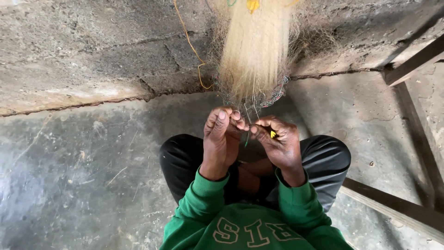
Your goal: The person repairs a fine-mesh fishing net by pulling thread through the net, then cutting the thread with a yellow clip, repeating the process multiple times.
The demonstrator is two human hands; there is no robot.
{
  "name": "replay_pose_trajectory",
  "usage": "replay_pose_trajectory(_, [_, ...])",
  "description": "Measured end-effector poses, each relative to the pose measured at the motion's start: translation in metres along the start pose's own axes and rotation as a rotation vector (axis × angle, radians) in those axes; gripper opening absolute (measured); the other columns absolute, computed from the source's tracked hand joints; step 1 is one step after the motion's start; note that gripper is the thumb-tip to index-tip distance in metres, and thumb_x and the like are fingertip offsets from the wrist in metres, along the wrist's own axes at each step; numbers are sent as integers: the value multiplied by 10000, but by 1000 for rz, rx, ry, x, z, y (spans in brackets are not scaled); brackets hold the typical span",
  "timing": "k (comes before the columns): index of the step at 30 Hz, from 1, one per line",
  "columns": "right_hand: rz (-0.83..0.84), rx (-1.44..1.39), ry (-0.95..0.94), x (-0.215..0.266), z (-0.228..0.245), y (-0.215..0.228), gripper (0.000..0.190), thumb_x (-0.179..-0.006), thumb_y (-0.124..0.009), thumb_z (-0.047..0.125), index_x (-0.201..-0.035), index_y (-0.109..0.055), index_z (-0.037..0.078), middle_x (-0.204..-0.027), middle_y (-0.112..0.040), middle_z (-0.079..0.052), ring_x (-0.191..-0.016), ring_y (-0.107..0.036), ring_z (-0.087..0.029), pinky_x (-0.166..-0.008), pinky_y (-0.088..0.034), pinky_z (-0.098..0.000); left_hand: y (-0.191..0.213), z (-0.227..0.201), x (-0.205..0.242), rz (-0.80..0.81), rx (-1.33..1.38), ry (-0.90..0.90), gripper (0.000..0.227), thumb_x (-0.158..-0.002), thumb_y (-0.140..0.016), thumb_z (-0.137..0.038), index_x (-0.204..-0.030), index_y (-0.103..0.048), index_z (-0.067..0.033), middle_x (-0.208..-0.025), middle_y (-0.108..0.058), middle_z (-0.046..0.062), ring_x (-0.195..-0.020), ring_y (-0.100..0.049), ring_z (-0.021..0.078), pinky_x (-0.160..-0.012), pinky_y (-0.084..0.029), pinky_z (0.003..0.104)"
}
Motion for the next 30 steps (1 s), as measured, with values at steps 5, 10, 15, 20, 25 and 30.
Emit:
replay_pose_trajectory(5, [12,-27,8,0,-7,-2,71,-759,-679,77,-737,-635,26,-567,-591,-82,-595,-534,-95,-575,-462,-268,-3,-8,-4,32,-35,-43,139,-889,-487,-135,-884,-520,1,-802,-518,165,-709,-580,266,-646,-511,358])
replay_pose_trajectory(10, [37,16,57,-3,0,-8,54,-750,-690,73,-745,-653,33,-579,-586,-85,-579,-575,-125,-570,-470,-259,-3,-13,-3,73,4,-50,151,-900,-464,-145,-879,-504,-1,-784,-503,141,-690,-581,252,-619,-525,373])
replay_pose_trajectory(15, [42,55,170,-8,21,-11,75,-748,-692,73,-776,-647,20,-646,-581,-128,-630,-599,-218,-594,-475,-317,-7,-23,-3,105,-31,-83,113,-908,-451,-136,-871,-477,-32,-783,-465,115,-626,-538,191,-569,-503,301])
replay_pose_trajectory(20, [11,24,206,-8,27,-13,150,-741,-680,62,-873,-644,0,-728,-592,-163,-694,-597,-254,-641,-472,-347,3,-27,-2,63,-46,-118,113,-909,-440,-128,-882,-483,-27,-744,-454,123,-568,-555,209,-411,-476,242])
replay_pose_trajectory(25, [-42,-78,291,-4,28,-11,275,-762,-666,201,-930,-599,-6,-799,-556,-140,-751,-546,-207,-681,-444,-308,10,-29,-1,30,-42,-139,112,-906,-444,-122,-896,-488,-20,-719,-455,120,-562,-558,221,-389,-482,250])
replay_pose_trajectory(30, [-59,-411,243,5,2,-18,361,-842,-514,366,-750,-503,17,-778,-516,-140,-531,-468,-101,-396,-351,-176,9,-32,-3,13,-10,-124,131,-912,-437,-163,-908,-490,-43,-704,-465,111,-572,-558,221,-419,-501,255])
Point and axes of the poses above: each hand's wrist, its own x-axis away from the middle knuckle, its own y-axis out of the back of the hand, z = x × y, the point moved 2 cm from there along -x, towards the middle knuckle
